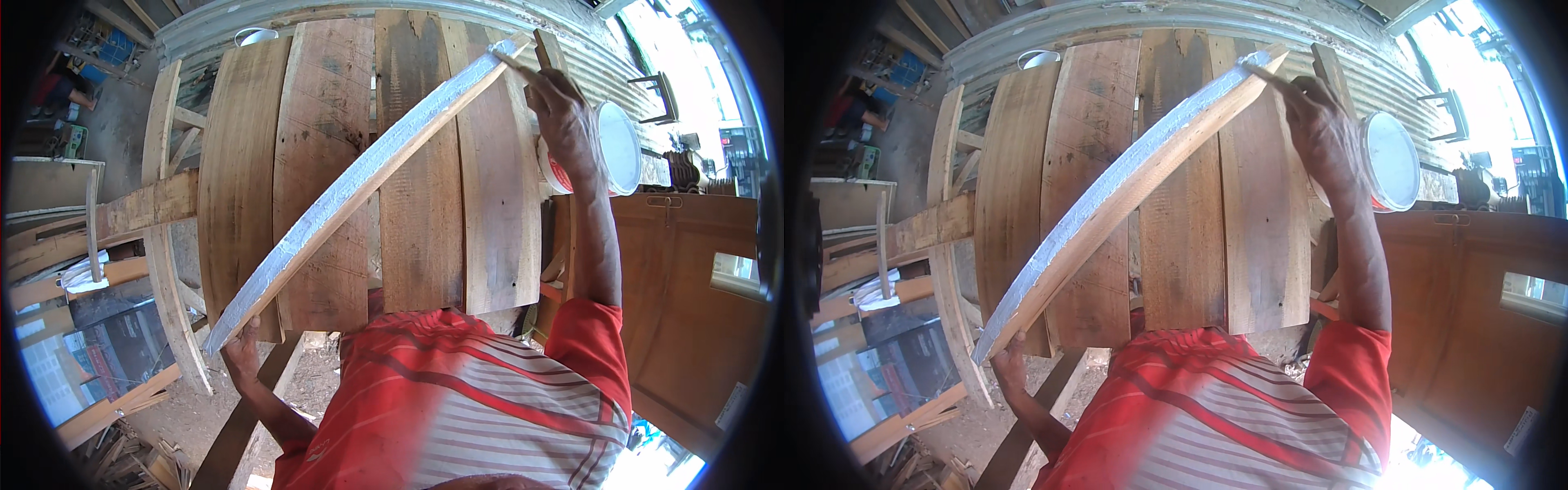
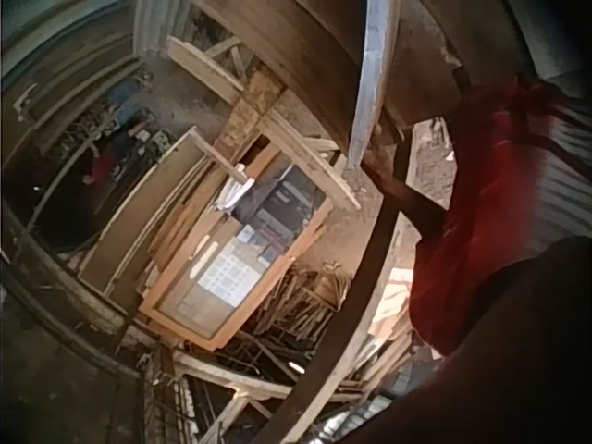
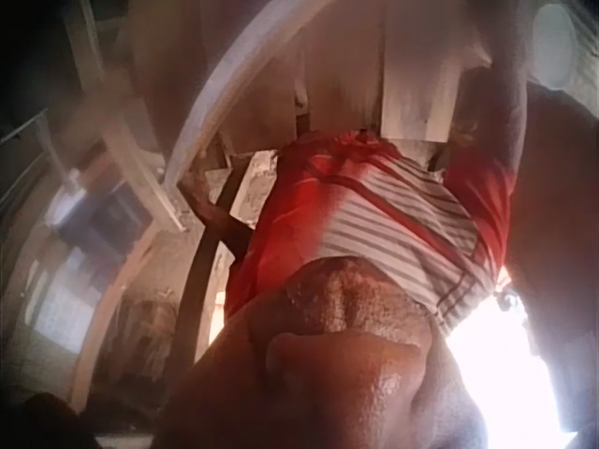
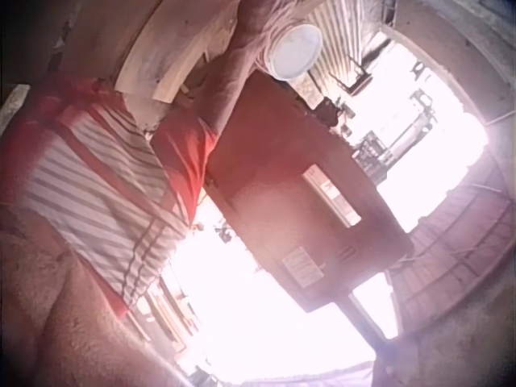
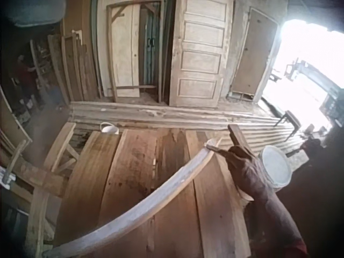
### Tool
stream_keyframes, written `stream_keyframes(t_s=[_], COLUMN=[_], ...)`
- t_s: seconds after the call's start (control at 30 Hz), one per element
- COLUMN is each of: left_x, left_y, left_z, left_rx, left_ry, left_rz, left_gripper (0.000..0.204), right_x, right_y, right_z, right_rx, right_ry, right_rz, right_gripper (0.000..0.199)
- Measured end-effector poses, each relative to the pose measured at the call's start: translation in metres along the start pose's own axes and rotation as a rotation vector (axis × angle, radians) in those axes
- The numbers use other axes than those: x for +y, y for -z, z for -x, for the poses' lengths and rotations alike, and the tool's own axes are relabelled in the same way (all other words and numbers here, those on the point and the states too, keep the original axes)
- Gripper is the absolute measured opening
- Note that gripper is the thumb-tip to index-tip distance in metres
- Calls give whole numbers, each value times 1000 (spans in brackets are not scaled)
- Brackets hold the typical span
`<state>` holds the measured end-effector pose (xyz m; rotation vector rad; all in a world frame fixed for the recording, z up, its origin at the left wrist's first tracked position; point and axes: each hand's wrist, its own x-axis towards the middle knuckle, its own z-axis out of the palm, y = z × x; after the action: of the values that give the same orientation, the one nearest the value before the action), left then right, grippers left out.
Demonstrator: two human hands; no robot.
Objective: The person picks up wooden boards and spreads glue along their edges using a small stick dipped into a tub of glue.
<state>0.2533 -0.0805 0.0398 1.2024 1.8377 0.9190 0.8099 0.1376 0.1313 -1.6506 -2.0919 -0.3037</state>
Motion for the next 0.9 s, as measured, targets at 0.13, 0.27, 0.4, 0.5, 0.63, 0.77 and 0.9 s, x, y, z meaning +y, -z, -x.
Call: stream_keyframes(t_s=[0.13,0.27,0.4,0.5,0.63,0.77,0.9], left_x=[4,5,2,-2,-8,-16,-13], left_y=[1,-1,0,1,3,7,5], left_z=[-1,0,-3,1,0,-4,-3], left_rx=[8,13,1,17,21,11,34], left_ry=[12,2,6,38,16,9,24], left_rz=[-83,-81,-107,-126,-86,-55,-134], left_gripper=[47,48,48,47,47,50,55], right_x=[43,42,49,48,118,168,215], right_y=[-6,-10,4,40,107,83,17], right_z=[-5,-4,0,-1,38,56,66], right_rx=[26,11,-42,-10,-296,-605,-1006], right_ry=[-92,-162,-194,-317,-519,-610,-411], right_rz=[75,19,6,257,450,315,247], right_gripper=[27,27,29,20,19,18,20])
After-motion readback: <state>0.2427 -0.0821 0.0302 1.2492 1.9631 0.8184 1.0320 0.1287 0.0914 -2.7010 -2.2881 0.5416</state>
